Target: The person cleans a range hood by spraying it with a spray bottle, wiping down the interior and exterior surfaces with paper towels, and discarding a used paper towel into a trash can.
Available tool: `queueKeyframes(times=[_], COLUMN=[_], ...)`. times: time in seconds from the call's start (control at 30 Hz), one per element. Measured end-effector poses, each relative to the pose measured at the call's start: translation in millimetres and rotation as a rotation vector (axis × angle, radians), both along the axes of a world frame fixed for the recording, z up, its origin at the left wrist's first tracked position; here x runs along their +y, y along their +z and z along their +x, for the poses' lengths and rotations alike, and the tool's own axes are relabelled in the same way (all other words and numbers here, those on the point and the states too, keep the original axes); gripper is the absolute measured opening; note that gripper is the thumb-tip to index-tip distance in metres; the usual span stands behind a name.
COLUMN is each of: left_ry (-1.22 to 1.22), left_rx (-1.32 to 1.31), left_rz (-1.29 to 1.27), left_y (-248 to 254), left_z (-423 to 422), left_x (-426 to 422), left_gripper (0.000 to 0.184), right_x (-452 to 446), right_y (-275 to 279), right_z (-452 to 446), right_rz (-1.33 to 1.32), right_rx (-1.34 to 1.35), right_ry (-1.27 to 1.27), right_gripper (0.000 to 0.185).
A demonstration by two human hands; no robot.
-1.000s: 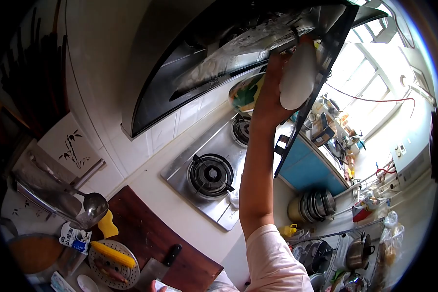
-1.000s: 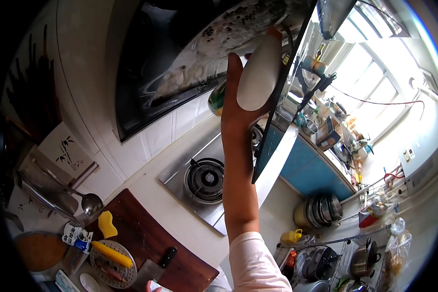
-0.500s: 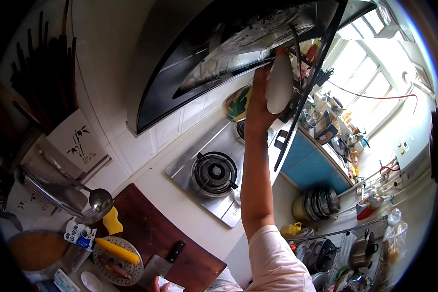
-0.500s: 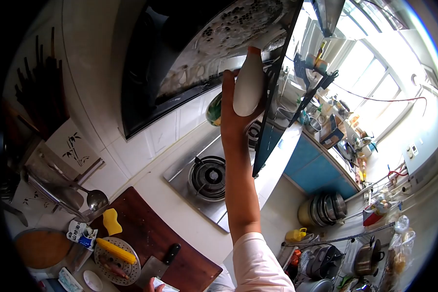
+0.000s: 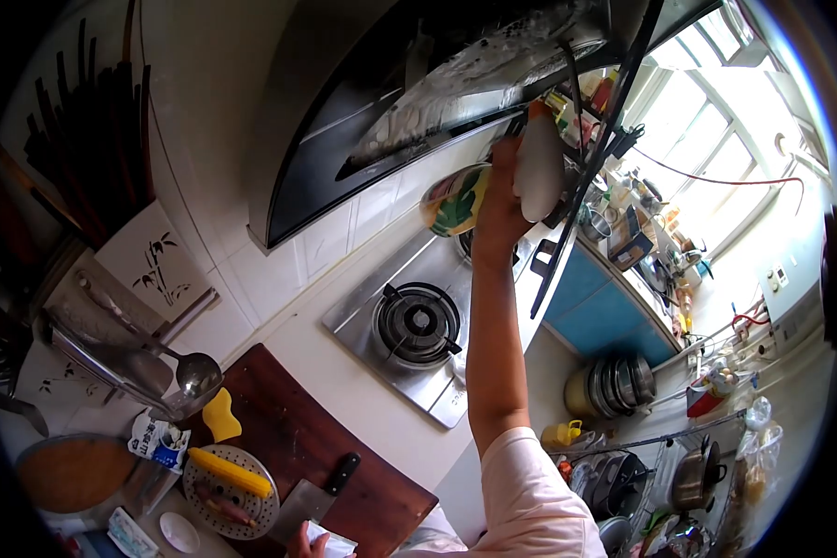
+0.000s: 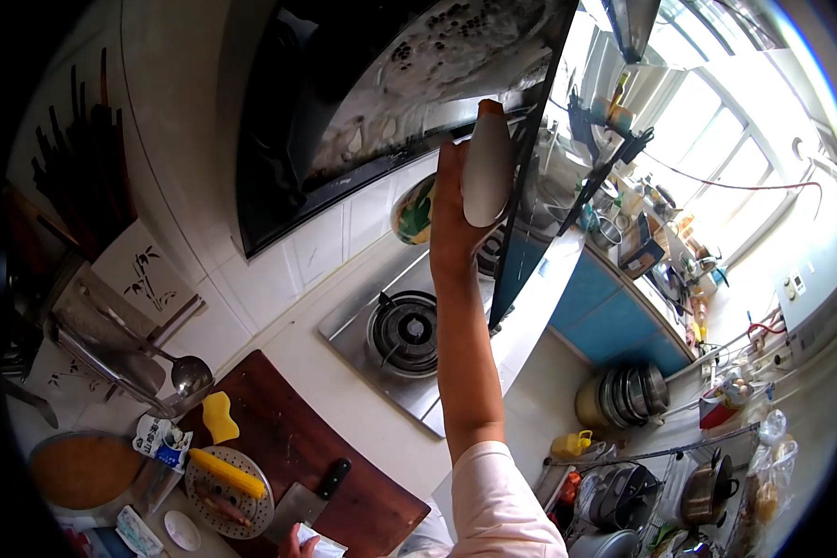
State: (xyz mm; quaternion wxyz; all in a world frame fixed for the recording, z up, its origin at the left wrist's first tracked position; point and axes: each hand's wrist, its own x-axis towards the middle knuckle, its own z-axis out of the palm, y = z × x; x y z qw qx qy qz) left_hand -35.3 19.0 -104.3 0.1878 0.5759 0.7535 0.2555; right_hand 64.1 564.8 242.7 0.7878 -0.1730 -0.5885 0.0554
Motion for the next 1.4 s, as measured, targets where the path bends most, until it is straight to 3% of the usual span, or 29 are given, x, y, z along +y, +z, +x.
queueKeyframes(times=[0.17,0.27,0.63,0.83,0.93,1.03,1.2,1.4], left_ry=[0.014,0.052,0.100,0.136,0.027,0.031,0.037,0.038], left_rx=[-0.030,-0.013,0.005,-0.058,0.103,0.136,0.151,0.151], left_rz=[-0.045,0.015,-0.059,-0.128,0.013,0.035,0.028,0.011], left_y=[20,15,17,6,10,14,17,15], left_z=[-1,5,9,10,2,3,4,4], left_x=[13,4,4,-3,7,10,10,9], left_gripper=[0.067,0.066,0.063,0.078,0.060,0.063,0.064,0.063], right_x=[2,-11,-11,1,0,-4,14,25], right_y=[-9,-19,-15,-26,-27,-23,-48,-60], right_z=[7,7,-4,-8,1,4,26,32], right_rz=[-0.005,-0.135,-0.069,-0.116,-0.120,-0.118,-0.337,-0.325], right_rx=[-0.148,-0.051,-0.065,-0.072,-0.142,-0.137,-0.133,-0.100], right_ry=[0.004,-0.011,0.154,0.150,0.202,0.183,0.034,0.051], right_gripper=[0.039,0.022,0.021,0.021,0.017,0.015,0.010,0.009])
